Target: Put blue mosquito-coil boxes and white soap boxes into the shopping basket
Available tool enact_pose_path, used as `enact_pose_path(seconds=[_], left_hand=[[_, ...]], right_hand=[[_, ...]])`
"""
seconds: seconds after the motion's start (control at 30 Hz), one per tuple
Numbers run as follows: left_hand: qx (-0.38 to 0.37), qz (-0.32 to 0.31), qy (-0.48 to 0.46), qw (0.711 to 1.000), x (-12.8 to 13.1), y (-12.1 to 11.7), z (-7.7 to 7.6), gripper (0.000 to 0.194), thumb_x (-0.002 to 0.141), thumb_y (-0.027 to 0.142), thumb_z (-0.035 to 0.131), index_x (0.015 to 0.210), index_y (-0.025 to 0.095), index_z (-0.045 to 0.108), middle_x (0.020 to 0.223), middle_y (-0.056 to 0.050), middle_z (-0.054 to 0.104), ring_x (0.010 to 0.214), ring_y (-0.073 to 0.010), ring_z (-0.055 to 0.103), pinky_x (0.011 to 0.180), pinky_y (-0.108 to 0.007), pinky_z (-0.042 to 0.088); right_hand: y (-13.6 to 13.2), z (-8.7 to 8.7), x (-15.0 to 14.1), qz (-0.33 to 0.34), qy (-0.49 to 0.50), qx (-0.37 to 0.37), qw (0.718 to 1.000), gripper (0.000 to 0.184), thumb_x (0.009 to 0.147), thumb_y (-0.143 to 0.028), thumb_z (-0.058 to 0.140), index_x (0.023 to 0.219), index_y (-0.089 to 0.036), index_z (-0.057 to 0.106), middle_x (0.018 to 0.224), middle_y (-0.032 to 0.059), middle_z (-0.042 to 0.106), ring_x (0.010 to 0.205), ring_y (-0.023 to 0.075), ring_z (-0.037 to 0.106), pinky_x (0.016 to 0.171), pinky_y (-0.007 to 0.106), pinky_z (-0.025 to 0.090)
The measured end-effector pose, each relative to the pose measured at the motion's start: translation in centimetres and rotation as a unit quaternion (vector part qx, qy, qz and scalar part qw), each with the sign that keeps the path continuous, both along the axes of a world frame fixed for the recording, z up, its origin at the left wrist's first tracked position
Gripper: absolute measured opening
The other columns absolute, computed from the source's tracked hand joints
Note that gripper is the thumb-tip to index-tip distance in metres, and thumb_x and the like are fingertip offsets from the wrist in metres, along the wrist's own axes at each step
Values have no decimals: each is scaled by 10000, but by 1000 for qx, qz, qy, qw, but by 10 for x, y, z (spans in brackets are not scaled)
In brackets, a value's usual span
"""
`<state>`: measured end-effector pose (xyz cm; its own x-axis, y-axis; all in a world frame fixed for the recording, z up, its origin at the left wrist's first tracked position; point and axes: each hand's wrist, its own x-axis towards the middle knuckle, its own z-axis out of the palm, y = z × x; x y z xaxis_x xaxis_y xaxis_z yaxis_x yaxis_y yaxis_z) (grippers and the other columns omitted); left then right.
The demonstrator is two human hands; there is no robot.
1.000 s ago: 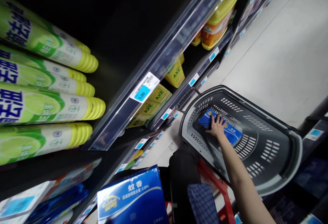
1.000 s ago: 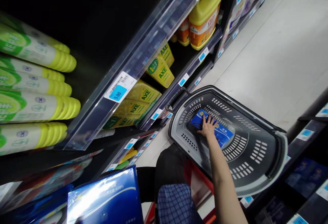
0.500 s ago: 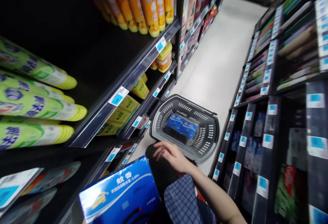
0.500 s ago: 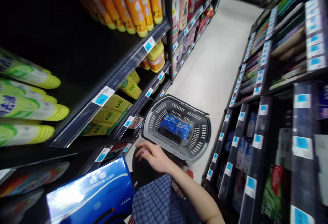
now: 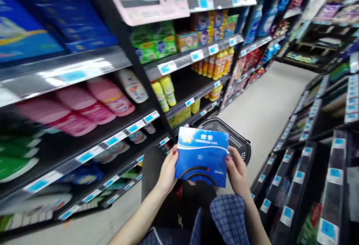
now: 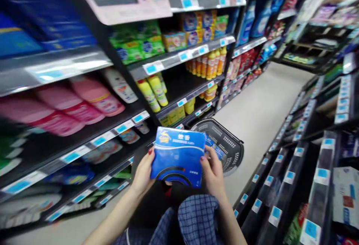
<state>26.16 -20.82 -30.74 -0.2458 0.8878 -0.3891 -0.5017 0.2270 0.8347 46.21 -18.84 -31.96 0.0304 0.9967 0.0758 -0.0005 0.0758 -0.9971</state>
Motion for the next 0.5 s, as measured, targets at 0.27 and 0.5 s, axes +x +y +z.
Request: enact_pose_path(seconds=[0.27, 0.5], left_hand=[[128, -92, -69, 985, -2, -50, 37, 709, 742, 599, 724, 1333, 233, 583, 1157, -119, 691, 847, -301, 709, 544, -366, 624], [212, -112, -29, 970, -14, -81, 40, 783, 786, 646, 660, 1440, 259, 473, 1364, -110, 593, 1148, -356, 622, 919, -483, 576]], right_hand=[[-44, 20, 3, -4, 15, 54, 998, 409, 898, -507, 582, 1157, -194, 625, 995, 61, 689, 816, 203, 638, 679, 287, 513], [-40, 24, -18, 3, -8, 61, 998, 436, 897, -529, 556, 1149, -190, 666, 1029, 74, 707, 952, 241, 664, 804, 352, 551]])
